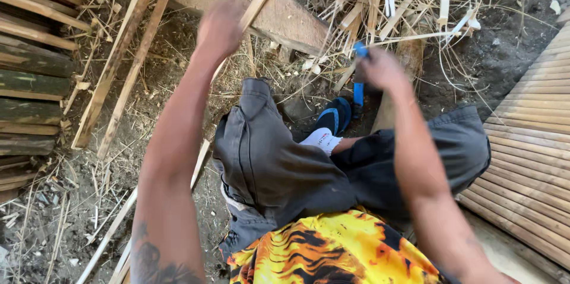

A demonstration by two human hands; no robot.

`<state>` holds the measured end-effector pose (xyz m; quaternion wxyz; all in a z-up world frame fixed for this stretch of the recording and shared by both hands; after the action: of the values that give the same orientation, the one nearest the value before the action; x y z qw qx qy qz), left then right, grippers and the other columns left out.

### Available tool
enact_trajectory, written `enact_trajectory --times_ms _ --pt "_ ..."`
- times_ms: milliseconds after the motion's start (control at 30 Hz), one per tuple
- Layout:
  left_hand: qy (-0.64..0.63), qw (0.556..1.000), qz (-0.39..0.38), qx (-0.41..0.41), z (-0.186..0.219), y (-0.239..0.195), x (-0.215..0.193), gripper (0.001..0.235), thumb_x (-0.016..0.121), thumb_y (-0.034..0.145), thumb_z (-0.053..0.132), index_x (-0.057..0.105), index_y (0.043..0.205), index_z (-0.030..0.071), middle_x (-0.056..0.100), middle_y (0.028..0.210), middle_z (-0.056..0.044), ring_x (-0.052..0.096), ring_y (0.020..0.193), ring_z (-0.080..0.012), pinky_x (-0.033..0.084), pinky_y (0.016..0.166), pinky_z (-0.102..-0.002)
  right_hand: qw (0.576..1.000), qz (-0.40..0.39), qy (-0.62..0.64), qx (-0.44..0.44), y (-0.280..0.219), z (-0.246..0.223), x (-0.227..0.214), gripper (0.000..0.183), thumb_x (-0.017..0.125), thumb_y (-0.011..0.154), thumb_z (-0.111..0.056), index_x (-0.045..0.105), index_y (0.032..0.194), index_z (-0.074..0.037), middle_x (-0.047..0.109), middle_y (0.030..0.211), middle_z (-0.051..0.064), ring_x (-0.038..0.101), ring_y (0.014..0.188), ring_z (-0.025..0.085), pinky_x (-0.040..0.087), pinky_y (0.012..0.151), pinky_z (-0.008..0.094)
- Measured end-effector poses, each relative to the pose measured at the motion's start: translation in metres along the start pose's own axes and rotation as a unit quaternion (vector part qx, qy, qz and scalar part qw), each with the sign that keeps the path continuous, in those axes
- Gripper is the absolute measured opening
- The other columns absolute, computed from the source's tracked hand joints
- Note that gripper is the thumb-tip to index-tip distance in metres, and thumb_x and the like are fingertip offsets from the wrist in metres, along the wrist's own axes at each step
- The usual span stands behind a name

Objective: The person sits on the ground and uses a machete to shave thin strips from bamboo poles. They repeatedly draw the blade along the pole to remove the outer layer, creating a pile of shavings.

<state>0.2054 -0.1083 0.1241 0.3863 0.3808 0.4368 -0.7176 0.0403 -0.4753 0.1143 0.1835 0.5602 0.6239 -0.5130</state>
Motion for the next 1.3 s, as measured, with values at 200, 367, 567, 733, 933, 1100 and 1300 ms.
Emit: enact_trajectory --times_ms 200,367,567,733,933,1100,1300 --pt "-0.069 0.991 0.004 -0.118 -0.192 -0.123 0.130 0.047 0.060 0.092 0.010 0.057 0.138 0.001 0.058 0.141 -0.022 0.054 0.132 -0.0371 0.044 0.115 -0.051 0.942 0.147 0.295 0.062 0.040 0.019 -0.061 0.022 0.051 0.108 -0.022 0.053 0.127 -0.011 0.065 0.087 0.001 0.060 0.063 0.009 0.048 0.052 0.030" --pt "-0.060 0.962 -0.051 -0.262 -0.263 -0.195 0.187 0.065 0.054 0.103 0.041 0.031 0.154 0.009 0.049 0.142 -0.024 0.048 0.128 -0.0424 0.040 0.103 -0.060 0.785 0.157 0.589 0.107 0.044 0.044 -0.030 0.016 0.051 0.108 -0.027 0.048 0.108 -0.011 0.059 0.074 0.001 0.056 0.052 0.010 0.045 0.042 0.027" --pt "-0.051 0.943 -0.185 -0.273 -0.225 -0.189 0.165 0.044 0.039 0.116 0.048 0.059 0.145 0.020 0.072 0.125 -0.017 0.073 0.102 -0.0293 0.061 0.077 -0.044 0.864 0.177 0.457 0.115 0.022 0.051 0.033 0.026 0.054 0.113 -0.034 0.054 0.111 -0.009 0.059 0.076 0.002 0.056 0.057 0.011 0.047 0.049 0.029" --pt "0.028 0.996 -0.057 -0.067 -0.174 -0.131 0.176 0.044 0.034 0.110 0.026 0.042 0.152 0.024 0.061 0.134 -0.015 0.068 0.091 -0.0281 0.059 0.064 -0.041 0.929 0.321 0.070 -0.171 -0.003 -0.016 0.033 0.033 0.058 0.111 -0.028 0.053 0.134 -0.004 0.072 0.106 0.022 0.072 0.091 0.037 0.057 0.075 0.051" --pt "-0.069 0.992 -0.076 -0.076 -0.120 -0.119 0.182 0.051 0.030 0.110 0.015 0.019 0.160 0.020 0.054 0.135 -0.026 0.069 0.066 -0.0327 0.059 0.046 -0.041 0.983 0.173 -0.034 -0.053 0.008 -0.065 0.041 0.040 0.056 0.102 -0.037 0.050 0.126 -0.005 0.070 0.088 0.027 0.067 0.085 0.052 0.048 0.076 0.062" --pt "-0.057 0.994 -0.079 -0.058 -0.088 -0.127 0.157 0.029 0.029 0.109 0.005 0.038 0.137 0.009 0.066 0.110 -0.025 0.070 0.063 -0.0366 0.060 0.043 -0.046 0.987 0.113 -0.115 -0.022 0.028 -0.065 0.052 0.044 0.051 0.111 -0.046 0.052 0.119 -0.003 0.069 0.087 0.028 0.067 0.084 0.052 0.048 0.075 0.064" --pt "-0.032 0.998 -0.041 -0.044 -0.048 -0.094 0.139 0.017 0.040 0.107 0.013 0.045 0.121 0.005 0.071 0.101 -0.023 0.074 0.079 -0.0403 0.060 0.058 -0.051 0.970 -0.039 -0.184 -0.155 0.006 -0.103 0.129 0.049 0.043 0.110 -0.047 0.050 0.129 -0.002 0.070 0.080 0.026 0.068 0.075 0.049 0.051 0.069 0.062"
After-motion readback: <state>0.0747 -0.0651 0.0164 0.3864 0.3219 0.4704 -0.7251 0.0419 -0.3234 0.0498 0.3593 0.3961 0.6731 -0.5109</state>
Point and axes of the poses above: each hand's wrist, its own y-axis towards the middle knuckle, its own x-axis out of the palm, z = x × y, the point moved 7 cm from there along y, towards the middle knuckle
